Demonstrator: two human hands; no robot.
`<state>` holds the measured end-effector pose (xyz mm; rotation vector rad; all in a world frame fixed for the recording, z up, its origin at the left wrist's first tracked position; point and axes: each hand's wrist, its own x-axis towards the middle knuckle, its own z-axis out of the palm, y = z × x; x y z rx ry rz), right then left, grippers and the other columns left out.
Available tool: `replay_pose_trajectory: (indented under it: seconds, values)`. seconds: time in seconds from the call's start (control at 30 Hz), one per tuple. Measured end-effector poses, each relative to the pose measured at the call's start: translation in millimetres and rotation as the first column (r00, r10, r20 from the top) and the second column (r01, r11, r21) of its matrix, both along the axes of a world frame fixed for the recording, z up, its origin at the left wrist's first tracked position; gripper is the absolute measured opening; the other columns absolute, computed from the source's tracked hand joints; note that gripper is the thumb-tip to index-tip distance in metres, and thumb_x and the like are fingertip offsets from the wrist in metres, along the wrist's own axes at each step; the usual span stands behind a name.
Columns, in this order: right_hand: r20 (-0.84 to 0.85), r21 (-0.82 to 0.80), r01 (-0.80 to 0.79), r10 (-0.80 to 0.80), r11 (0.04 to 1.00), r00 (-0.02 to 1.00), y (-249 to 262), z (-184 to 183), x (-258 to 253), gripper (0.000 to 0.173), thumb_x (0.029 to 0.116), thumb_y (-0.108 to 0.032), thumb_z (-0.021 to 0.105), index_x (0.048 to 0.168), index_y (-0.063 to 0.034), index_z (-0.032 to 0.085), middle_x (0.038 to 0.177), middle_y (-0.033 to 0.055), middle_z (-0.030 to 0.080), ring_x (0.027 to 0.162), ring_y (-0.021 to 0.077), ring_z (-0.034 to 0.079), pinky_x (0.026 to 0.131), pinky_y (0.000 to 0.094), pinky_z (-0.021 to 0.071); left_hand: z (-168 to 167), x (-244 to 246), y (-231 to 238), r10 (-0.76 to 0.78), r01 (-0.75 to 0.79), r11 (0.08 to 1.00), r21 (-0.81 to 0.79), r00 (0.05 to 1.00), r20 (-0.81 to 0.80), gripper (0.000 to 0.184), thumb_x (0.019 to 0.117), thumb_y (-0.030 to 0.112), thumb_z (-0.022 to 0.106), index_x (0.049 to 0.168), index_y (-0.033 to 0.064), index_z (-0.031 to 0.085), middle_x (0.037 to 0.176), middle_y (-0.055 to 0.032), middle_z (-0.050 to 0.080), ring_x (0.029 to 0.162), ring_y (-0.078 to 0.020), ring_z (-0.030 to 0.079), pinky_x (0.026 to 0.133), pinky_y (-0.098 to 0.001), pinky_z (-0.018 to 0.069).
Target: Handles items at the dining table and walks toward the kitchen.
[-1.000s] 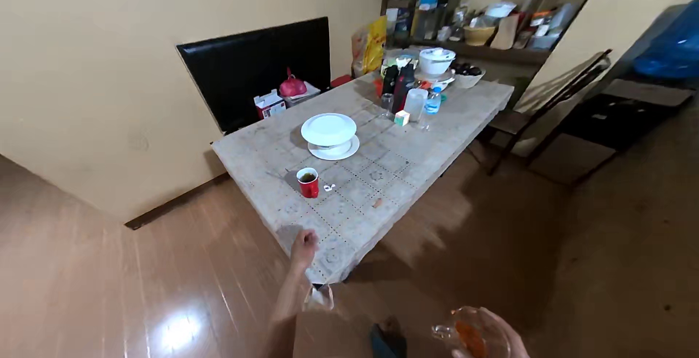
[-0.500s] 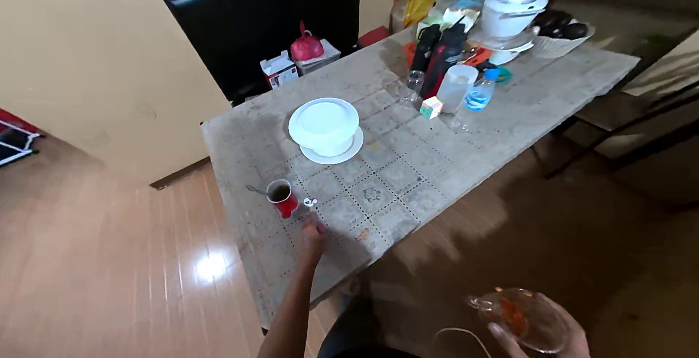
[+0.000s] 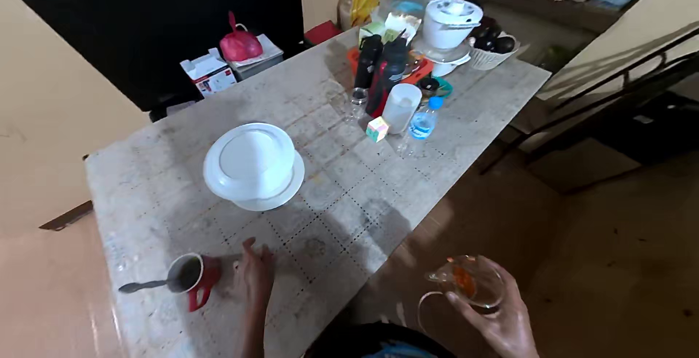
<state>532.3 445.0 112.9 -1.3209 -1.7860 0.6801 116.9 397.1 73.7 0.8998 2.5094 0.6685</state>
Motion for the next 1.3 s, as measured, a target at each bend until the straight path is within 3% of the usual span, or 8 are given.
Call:
replay_pose_trajectory:
  seconds: [0.2, 0.43, 0.57, 0.7, 0.77, 0.9, 1.0, 1.3]
  values:
    - [-0.043, 0.065, -0.072, 0.075, 0.995, 0.996, 77.3, -4.9, -16.9, 0.095, 0.0726, -0.046, 0.085, 0.142, 0.0054, 0.045, 0.133, 0.0141, 0.063, 0.121, 0.0038, 0.06, 0.103, 0.0199, 0.0496, 18.3, 39.0, 80.2, -0.345, 0.328, 0.934, 0.142, 0.931, 0.119, 0.039, 0.1048, 0.017, 0.053, 0.137, -0.0051, 0.056, 0.088, -0.0222, 0.069, 0.078, -0.038, 0.068, 0.076, -0.0579, 0.0555]
    - [-0.066, -0.024, -0.234, 0.232, 0.972, 0.97, 161.5, -19.4, -14.5, 0.094, 0.0678, -0.042, 0.09, 0.14, 0.0036, 0.051, 0.13, 0.0154, 0.066, 0.118, 0.0124, 0.064, 0.1, 0.0296, 0.0547, 26.3, 126.6, 169.8, -0.669, 0.714, 0.7, 0.031, 0.639, 0.38, 0.042, 0.1076, 0.026, 0.05, 0.142, 0.0031, 0.056, 0.105, -0.0191, 0.071, 0.094, -0.0337, 0.07, 0.09, -0.0526, 0.0555]
    - [-0.039, -0.055, -0.261, 0.259, 0.964, 0.965, 212.8, -20.5, 13.1, 0.093, 0.0666, -0.042, 0.089, 0.139, 0.0045, 0.054, 0.131, 0.0179, 0.065, 0.12, 0.0167, 0.064, 0.102, 0.033, 0.0537, 25.5, 171.4, 227.2, -0.627, 0.671, 0.741, 0.04, 0.669, 0.399, 0.045, 0.1068, 0.026, 0.052, 0.146, 0.0028, 0.051, 0.114, -0.0199, 0.07, 0.098, -0.0334, 0.07, 0.092, -0.0518, 0.0553]
    - [-0.028, -0.072, -0.275, 0.273, 0.959, 0.962, 264.1, -14.4, 57.0, 0.092, 0.0698, -0.042, 0.088, 0.139, 0.0074, 0.052, 0.132, 0.0227, 0.063, 0.122, 0.0205, 0.062, 0.105, 0.0342, 0.0511, 23.0, 216.8, 300.4, -0.551, 0.513, 0.834, 0.202, 0.79, 0.269, 0.068, 0.098, 0.03, 0.068, 0.152, -0.0009, 0.041, 0.141, -0.0257, 0.055, 0.115, -0.0368, 0.065, 0.098, -0.05, 0.0547]
    - [-0.047, -0.162, -0.244, 0.24, 0.956, 0.97, 283.7, 2.7, 74.5, 0.091, 0.0704, -0.031, 0.088, 0.138, 0.0155, 0.049, 0.133, 0.0295, 0.061, 0.124, 0.0285, 0.061, 0.107, 0.0384, 0.0492, 21.8, 232.8, 337.6, -0.492, 0.424, 0.849, 0.315, 0.852, 0.18, 0.081, 0.0904, 0.033, 0.077, 0.151, -0.0046, 0.039, 0.143, -0.031, 0.051, 0.122, -0.0425, 0.06, 0.101, -0.0534, 0.0524]
    - [-0.131, -0.177, -0.218, 0.196, 0.96, 0.972, 315.3, -10.9, 112.7, 0.094, 0.073, -0.033, 0.088, 0.141, 0.0148, 0.042, 0.135, 0.0286, 0.058, 0.124, 0.0216, 0.06, 0.105, 0.0334, 0.0501, 22.1, 255.3, 387.0, -0.378, 0.306, 0.852, 0.425, 0.921, 0.094, 0.094, 0.0815, 0.035, 0.085, 0.152, -0.0065, 0.038, 0.143, -0.033, 0.049, 0.128, -0.045, 0.054, 0.106, -0.0539, 0.0485]
    - [-0.151, -0.161, -0.218, 0.194, 0.963, 0.969, 333.8, -14.3, 122.0, 0.092, 0.0743, -0.03, 0.086, 0.14, 0.0161, 0.042, 0.133, 0.0295, 0.058, 0.122, 0.0212, 0.061, 0.102, 0.0321, 0.0516, 22.7, 262.6, 394.8, -0.354, 0.298, 0.862, 0.41, 0.933, 0.067, 0.091, 0.083, 0.035, 0.084, 0.151, -0.006, 0.039, 0.143, -0.0321, 0.051, 0.134, -0.0462, 0.05, 0.111, -0.0554, 0.0437]
    - [-0.176, -0.228, -0.286, 0.249, 0.931, 0.952, 389.2, -37.3, 93.9, 0.096, 0.0745, -0.032, 0.085, 0.145, 0.0127, 0.039, 0.136, 0.027, 0.058, 0.122, 0.027, 0.062, 0.101, 0.0407, 0.0535, 49.6, 246.8, 375.9, -0.381, 0.308, 0.878, 0.365, 0.913, 0.145, 0.086, 0.0821, 0.032, 0.085, 0.145, -0.011, 0.044, 0.136, -0.0295, 0.058, 0.123, -0.0372, 0.061, 0.104, -0.0481, 0.0519]
